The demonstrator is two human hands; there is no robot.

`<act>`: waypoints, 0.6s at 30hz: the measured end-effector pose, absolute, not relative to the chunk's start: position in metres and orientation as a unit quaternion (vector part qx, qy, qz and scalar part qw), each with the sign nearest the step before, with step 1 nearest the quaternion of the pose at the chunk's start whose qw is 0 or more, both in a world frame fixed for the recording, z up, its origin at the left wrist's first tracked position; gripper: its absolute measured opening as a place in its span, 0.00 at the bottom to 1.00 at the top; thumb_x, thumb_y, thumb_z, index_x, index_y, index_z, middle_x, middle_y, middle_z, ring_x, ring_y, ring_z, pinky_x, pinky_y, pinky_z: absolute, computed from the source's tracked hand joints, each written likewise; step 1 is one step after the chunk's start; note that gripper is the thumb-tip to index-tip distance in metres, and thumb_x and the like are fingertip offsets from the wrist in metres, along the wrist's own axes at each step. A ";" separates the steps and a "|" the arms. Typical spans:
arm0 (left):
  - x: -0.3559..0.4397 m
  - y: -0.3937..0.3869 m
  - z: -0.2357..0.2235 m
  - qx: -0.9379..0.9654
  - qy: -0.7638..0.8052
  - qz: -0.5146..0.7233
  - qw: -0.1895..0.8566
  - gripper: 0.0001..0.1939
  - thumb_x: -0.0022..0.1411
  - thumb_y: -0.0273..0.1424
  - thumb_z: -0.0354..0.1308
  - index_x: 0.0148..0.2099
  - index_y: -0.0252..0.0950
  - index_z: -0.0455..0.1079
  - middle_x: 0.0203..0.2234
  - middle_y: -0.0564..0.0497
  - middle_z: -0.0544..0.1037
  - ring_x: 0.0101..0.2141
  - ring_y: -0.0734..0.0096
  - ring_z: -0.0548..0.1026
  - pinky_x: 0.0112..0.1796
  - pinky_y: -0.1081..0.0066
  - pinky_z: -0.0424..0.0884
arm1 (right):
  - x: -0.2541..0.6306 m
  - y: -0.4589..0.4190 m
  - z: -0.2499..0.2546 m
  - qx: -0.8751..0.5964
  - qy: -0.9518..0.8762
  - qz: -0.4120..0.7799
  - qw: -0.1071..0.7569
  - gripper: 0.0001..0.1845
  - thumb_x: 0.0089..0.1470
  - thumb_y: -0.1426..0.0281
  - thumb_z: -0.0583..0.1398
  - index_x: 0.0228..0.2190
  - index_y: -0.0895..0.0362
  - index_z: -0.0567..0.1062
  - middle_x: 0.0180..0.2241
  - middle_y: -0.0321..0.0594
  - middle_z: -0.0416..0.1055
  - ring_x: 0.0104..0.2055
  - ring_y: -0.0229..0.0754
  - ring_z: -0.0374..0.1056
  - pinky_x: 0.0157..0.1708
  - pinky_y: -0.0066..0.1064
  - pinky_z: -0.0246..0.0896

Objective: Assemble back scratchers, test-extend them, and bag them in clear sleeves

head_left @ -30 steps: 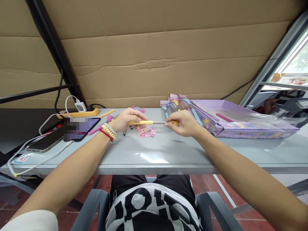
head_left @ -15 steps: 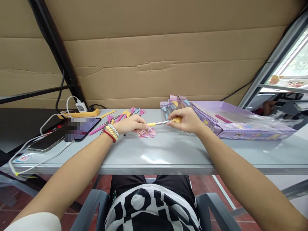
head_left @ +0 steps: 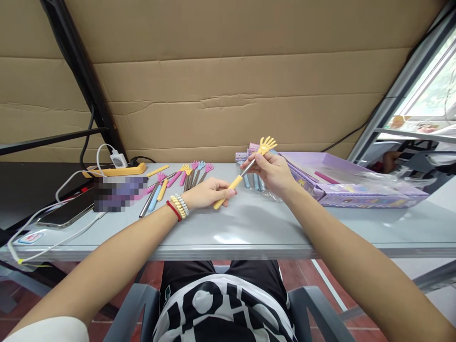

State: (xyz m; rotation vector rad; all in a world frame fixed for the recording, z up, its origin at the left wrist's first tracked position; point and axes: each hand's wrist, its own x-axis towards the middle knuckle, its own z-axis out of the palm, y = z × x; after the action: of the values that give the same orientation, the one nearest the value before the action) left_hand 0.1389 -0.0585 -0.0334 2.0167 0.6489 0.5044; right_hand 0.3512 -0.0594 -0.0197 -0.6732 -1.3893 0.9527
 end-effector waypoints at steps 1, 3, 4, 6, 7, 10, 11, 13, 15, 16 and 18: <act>0.140 -0.059 -0.034 0.823 0.254 0.198 0.469 0.19 0.58 0.45 0.56 0.38 0.31 0.70 0.23 0.51 0.72 0.21 0.79 0.65 0.23 0.77 0.62 | 0.351 -0.061 -0.018 -0.272 -0.592 0.429 0.626 0.22 0.42 0.53 0.67 0.29 0.59 0.73 0.27 0.39 0.74 0.32 0.41 0.73 0.37 0.37 0.70; 0.140 -0.059 -0.034 0.825 0.244 0.177 0.478 0.19 0.57 0.42 0.59 0.42 0.31 0.70 0.25 0.52 0.73 0.24 0.77 0.68 0.25 0.76 0.65 | 0.353 -0.063 -0.014 -0.239 -0.569 0.445 0.649 0.20 0.43 0.56 0.67 0.30 0.57 0.72 0.26 0.36 0.73 0.30 0.40 0.73 0.36 0.37 0.70; 0.140 -0.059 -0.034 0.828 0.246 0.166 0.476 0.19 0.56 0.41 0.60 0.43 0.31 0.70 0.25 0.51 0.73 0.25 0.77 0.68 0.26 0.75 0.66 | 0.355 -0.064 -0.012 -0.227 -0.558 0.447 0.661 0.18 0.44 0.57 0.67 0.31 0.57 0.72 0.25 0.34 0.72 0.29 0.39 0.72 0.34 0.36 0.71; 0.140 -0.058 -0.035 0.840 0.259 0.148 0.453 0.20 0.55 0.40 0.60 0.45 0.30 0.71 0.26 0.50 0.74 0.25 0.76 0.69 0.27 0.75 0.66 | 0.361 -0.066 -0.006 -0.209 -0.536 0.444 0.687 0.15 0.46 0.60 0.67 0.31 0.55 0.71 0.23 0.32 0.69 0.26 0.36 0.70 0.30 0.33 0.70; 0.139 -0.057 -0.035 0.848 0.266 0.142 0.437 0.21 0.56 0.41 0.60 0.46 0.30 0.71 0.27 0.50 0.75 0.25 0.76 0.70 0.28 0.74 0.66 | 0.364 -0.067 -0.003 -0.202 -0.526 0.441 0.699 0.13 0.47 0.62 0.66 0.31 0.55 0.71 0.22 0.30 0.67 0.24 0.34 0.68 0.28 0.31 0.68; 0.137 -0.056 -0.034 0.873 0.287 0.142 0.369 0.21 0.57 0.41 0.58 0.46 0.30 0.72 0.28 0.48 0.77 0.26 0.75 0.71 0.29 0.74 0.66 | 0.375 -0.071 0.007 -0.199 -0.512 0.433 0.714 0.08 0.50 0.65 0.64 0.30 0.54 0.70 0.20 0.28 0.61 0.19 0.30 0.59 0.20 0.25 0.60; 0.135 -0.056 -0.033 0.882 0.293 0.148 0.337 0.20 0.57 0.41 0.58 0.45 0.30 0.73 0.28 0.48 0.78 0.26 0.74 0.71 0.29 0.74 0.66 | 0.379 -0.073 0.010 -0.206 -0.515 0.431 0.712 0.07 0.51 0.66 0.63 0.30 0.54 0.70 0.19 0.28 0.60 0.17 0.29 0.55 0.17 0.24 0.56; 0.133 -0.056 -0.030 0.905 0.298 0.156 0.260 0.17 0.59 0.39 0.56 0.43 0.31 0.74 0.27 0.49 0.79 0.27 0.75 0.72 0.30 0.75 0.65 | 0.384 -0.078 0.015 -0.228 -0.524 0.431 0.698 0.07 0.51 0.65 0.62 0.30 0.54 0.69 0.18 0.27 0.56 0.15 0.28 0.49 0.13 0.23 0.49; 0.129 -0.056 -0.026 0.926 0.299 0.156 0.171 0.14 0.60 0.36 0.54 0.41 0.33 0.75 0.26 0.50 0.79 0.26 0.75 0.72 0.30 0.76 0.64 | 0.386 -0.084 0.020 -0.250 -0.533 0.434 0.682 0.09 0.53 0.62 0.61 0.30 0.54 0.69 0.16 0.26 0.53 0.14 0.28 0.44 0.11 0.23 0.43; 0.128 -0.056 -0.025 0.932 0.303 0.152 0.130 0.14 0.61 0.35 0.53 0.41 0.33 0.76 0.25 0.51 0.79 0.26 0.75 0.72 0.30 0.75 0.63 | 0.386 -0.088 0.022 -0.261 -0.536 0.434 0.675 0.11 0.53 0.60 0.60 0.29 0.54 0.68 0.16 0.26 0.52 0.13 0.28 0.42 0.11 0.23 0.42; 0.124 -0.055 -0.023 0.935 0.315 0.149 0.067 0.14 0.60 0.34 0.52 0.40 0.34 0.76 0.23 0.51 0.78 0.25 0.74 0.72 0.30 0.75 0.62 | 0.384 -0.095 0.023 -0.287 -0.541 0.431 0.662 0.15 0.54 0.55 0.58 0.26 0.53 0.67 0.15 0.27 0.53 0.13 0.28 0.41 0.12 0.23 0.42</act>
State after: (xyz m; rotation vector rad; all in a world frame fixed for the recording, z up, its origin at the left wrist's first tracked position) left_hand 0.1240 -0.0550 -0.0226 2.8182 0.9511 0.4489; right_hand 0.3845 -0.0950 0.0235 -0.6493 -1.2241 0.9755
